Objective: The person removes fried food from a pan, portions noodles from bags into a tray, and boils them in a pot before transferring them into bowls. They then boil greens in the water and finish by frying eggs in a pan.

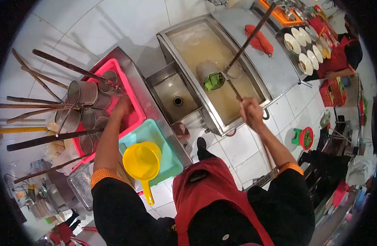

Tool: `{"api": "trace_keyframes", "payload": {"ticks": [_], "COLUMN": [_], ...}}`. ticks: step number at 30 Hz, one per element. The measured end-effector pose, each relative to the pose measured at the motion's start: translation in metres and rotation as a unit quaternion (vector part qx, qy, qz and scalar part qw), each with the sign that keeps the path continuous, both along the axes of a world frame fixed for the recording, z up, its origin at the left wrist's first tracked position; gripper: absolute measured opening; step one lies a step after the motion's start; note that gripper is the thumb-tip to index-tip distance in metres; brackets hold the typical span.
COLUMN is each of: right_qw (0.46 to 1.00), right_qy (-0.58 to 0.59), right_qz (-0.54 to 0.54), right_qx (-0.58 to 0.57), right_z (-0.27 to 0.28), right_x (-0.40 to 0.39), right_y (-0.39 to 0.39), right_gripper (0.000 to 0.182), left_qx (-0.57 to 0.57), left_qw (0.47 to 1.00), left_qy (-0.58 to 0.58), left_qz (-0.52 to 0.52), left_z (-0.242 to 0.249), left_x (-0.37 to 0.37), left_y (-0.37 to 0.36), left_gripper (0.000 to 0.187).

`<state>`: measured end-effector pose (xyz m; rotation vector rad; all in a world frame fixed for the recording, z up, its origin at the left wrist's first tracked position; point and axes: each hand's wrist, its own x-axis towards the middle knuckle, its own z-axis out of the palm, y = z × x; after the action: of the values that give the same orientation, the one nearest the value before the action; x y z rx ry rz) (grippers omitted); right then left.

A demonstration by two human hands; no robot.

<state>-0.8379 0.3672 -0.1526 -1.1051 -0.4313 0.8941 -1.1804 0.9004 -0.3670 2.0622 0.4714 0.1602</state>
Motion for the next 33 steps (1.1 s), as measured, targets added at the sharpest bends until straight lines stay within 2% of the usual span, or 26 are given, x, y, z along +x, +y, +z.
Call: {"api": "trace_keyframes", "payload": {"ticks": [1, 2, 4, 7, 8, 9, 10, 11, 12, 13, 14, 15, 16, 17, 18, 19, 20, 22, 26, 28, 29, 30, 31, 32, 33], "right_qw": [0.893, 0.983, 0.922, 0.898, 0.904, 0.891, 0.856, 0.841, 0.822, 0.767, 0.706, 0.763, 0.815, 0.814, 0.814, 0.813, 0.812, 0.801, 0.806, 0.759, 0.743, 0.739, 0.786, 0.807, 0.771], "right_qy": [-0.414, -0.041, -0.262, -0.267, -0.271, -0.387, -0.497, -0.502, -0.505, -0.586, -0.66, -0.595, -0.526, -0.528, -0.534, -0.541, -0.543, -0.567, -0.553, -0.592, -0.599, -0.602, -0.562, -0.528, -0.52], "right_qz": [-0.001, 0.005, 0.003, 0.024, -0.026, -0.022, -0.02, -0.058, -0.095, -0.102, -0.107, -0.093, -0.077, -0.082, -0.046, -0.009, -0.007, 0.018, 0.043, 0.088, 0.109, 0.096, 0.074, 0.09, 0.177], "right_qx": [-0.178, -0.176, -0.285, -0.348, -0.33, -0.236, -0.14, -0.195, -0.248, -0.24, -0.234, -0.234, -0.229, -0.228, -0.222, -0.214, -0.211, -0.192, -0.206, -0.257, -0.277, -0.288, -0.248, -0.249, -0.324], "right_z": [-0.041, -0.039, -0.053, -0.054, -0.051, -0.036, -0.014, 0.007, 0.029, 0.054, 0.07, 0.074, 0.077, 0.08, 0.083, 0.085, 0.088, 0.091, 0.083, 0.076, 0.076, 0.093, 0.083, 0.091, 0.128], "right_x": [-0.005, -0.024, -0.045, -0.07, -0.077, -0.072, -0.063, -0.056, -0.046, -0.03, -0.015, 0.0, 0.013, 0.022, 0.031, 0.037, 0.039, 0.041, 0.051, 0.057, 0.059, 0.044, 0.044, 0.038, 0.024], "right_y": [-0.019, -0.03, -0.047, -0.073, -0.075, -0.069, -0.06, -0.046, -0.029, -0.013, -0.002, 0.01, 0.017, 0.021, 0.025, 0.027, 0.03, 0.03, 0.032, 0.028, 0.025, 0.019, 0.009, 0.003, 0.008], "right_gripper": [0.027, 0.02, 0.013, 0.009, 0.01, 0.016, 0.025, 0.019, 0.014, 0.012, 0.011, 0.011, 0.011, 0.011, 0.011, 0.012, 0.012, 0.013, 0.014, 0.015, 0.016, 0.025, 0.024, 0.024, 0.037], "left_qx": [-0.047, 0.062, 0.197, 0.264, 0.263, 0.253, 0.242, 0.247, 0.287, 0.323, 0.315, 0.305, 0.328, 0.279, 0.329, 0.251, 0.28, 0.387, 0.448, 0.472, 0.328, 0.172, 0.189, 0.113, -0.03], "left_qw": [0.996, 0.997, 0.968, 0.941, 0.941, 0.923, 0.898, 0.898, 0.921, 0.933, 0.943, 0.95, 0.935, 0.945, 0.92, 0.947, 0.943, 0.883, 0.868, 0.87, 0.936, 0.973, 0.978, 0.977, 0.987], "left_qy": [-0.073, 0.046, 0.151, 0.191, 0.197, 0.278, 0.356, 0.354, 0.256, 0.154, 0.107, 0.059, -0.025, -0.03, -0.148, -0.098, -0.021, 0.096, 0.018, -0.11, -0.021, 0.067, -0.044, -0.139, -0.158], "left_qz": [-0.013, 0.009, 0.036, 0.087, 0.077, 0.085, 0.093, 0.084, 0.059, 0.032, 0.003, -0.024, -0.13, -0.166, -0.155, -0.174, -0.18, -0.247, -0.212, -0.089, -0.127, -0.141, -0.083, -0.116, 0.0], "left_z": [-0.041, 0.009, 0.084, 0.174, 0.217, 0.262, 0.299, 0.33, 0.357, 0.37, 0.365, 0.353, 0.335, 0.317, 0.278, 0.258, 0.25, 0.201, 0.165, 0.162, 0.171, 0.186, 0.193, 0.208, 0.249], "left_x": [-0.01, 0.001, 0.02, 0.033, 0.037, 0.044, 0.051, 0.056, 0.06, 0.07, 0.089, 0.112, 0.139, 0.168, 0.187, 0.215, 0.237, 0.275, 0.268, 0.255, 0.251, 0.244, 0.219, 0.188, 0.146], "left_y": [0.019, -0.002, -0.038, -0.076, -0.095, -0.113, -0.132, -0.153, -0.176, -0.197, -0.221, -0.248, -0.27, -0.3, -0.325, -0.345, -0.366, -0.383, -0.392, -0.395, -0.397, -0.399, -0.413, -0.416, -0.429], "left_gripper": [0.026, 0.024, 0.021, 0.018, 0.018, 0.016, 0.015, 0.015, 0.014, 0.014, 0.013, 0.012, 0.018, 0.017, 0.013, 0.012, 0.013, 0.013, 0.015, 0.016, 0.018, 0.019, 0.02, 0.02, 0.02]}}
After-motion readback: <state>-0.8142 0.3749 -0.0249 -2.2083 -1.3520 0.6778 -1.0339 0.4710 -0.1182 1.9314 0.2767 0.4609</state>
